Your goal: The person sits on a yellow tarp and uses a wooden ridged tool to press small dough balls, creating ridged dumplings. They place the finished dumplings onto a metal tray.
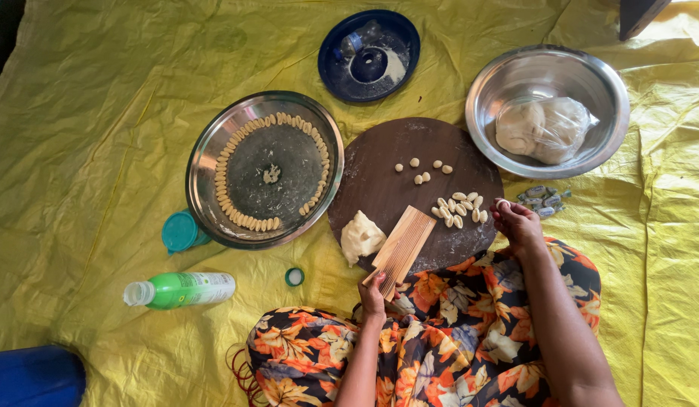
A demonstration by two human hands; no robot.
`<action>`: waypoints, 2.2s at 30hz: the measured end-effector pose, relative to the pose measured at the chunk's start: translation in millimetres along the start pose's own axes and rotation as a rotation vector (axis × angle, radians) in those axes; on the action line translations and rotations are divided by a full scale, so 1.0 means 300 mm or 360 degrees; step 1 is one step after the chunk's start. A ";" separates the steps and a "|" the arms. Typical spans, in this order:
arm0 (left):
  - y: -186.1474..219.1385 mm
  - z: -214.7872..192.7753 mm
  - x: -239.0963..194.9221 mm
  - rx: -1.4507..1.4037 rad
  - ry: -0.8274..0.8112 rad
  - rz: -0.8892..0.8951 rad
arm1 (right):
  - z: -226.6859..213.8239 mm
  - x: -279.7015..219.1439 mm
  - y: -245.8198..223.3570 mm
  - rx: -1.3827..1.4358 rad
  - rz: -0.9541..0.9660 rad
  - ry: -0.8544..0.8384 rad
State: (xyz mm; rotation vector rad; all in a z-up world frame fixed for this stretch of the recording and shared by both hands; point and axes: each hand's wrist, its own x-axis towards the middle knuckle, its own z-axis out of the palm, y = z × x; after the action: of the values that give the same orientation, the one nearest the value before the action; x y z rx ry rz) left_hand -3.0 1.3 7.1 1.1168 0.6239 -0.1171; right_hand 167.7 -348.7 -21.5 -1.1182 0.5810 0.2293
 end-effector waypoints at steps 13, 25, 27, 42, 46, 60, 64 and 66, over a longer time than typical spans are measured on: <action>-0.086 -0.028 0.062 -0.0160 0.0143 -0.0110 | 0.316 -0.278 0.104 -0.1705 -0.0899 -0.0245; -0.213 -0.057 0.157 -0.0121 0.0298 -0.0166 | 0.615 -0.482 0.204 -0.1989 -0.1516 -0.0306; -0.218 -0.056 0.161 -0.0002 0.0367 -0.0385 | 0.604 -0.499 0.239 -0.2140 -0.1761 -0.0270; -0.196 -0.015 0.147 -0.0193 0.0396 -0.0202 | 0.583 -0.311 0.238 -0.1957 -0.0226 -0.0225; -0.189 -0.009 0.145 -0.0214 0.0410 -0.0203 | 0.588 -0.281 0.237 -0.2006 -0.0052 -0.0197; -0.138 -0.002 0.103 -0.0298 0.0403 -0.0254 | 0.628 -0.335 0.209 -0.2449 -0.0098 -0.0140; -0.094 0.003 0.082 -0.0251 0.0417 -0.0401 | 0.642 -0.348 0.196 -0.2462 -0.0186 -0.0134; -0.092 0.010 0.074 -0.0241 0.0430 -0.0329 | 0.642 -0.347 0.188 -0.2482 -0.0177 -0.0132</action>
State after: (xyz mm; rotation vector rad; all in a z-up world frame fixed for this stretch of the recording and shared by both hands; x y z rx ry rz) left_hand 5.7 -9.0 -25.8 0.9263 0.9740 -0.0951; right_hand 117.9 -140.5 51.0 -2.6109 0.1688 0.6797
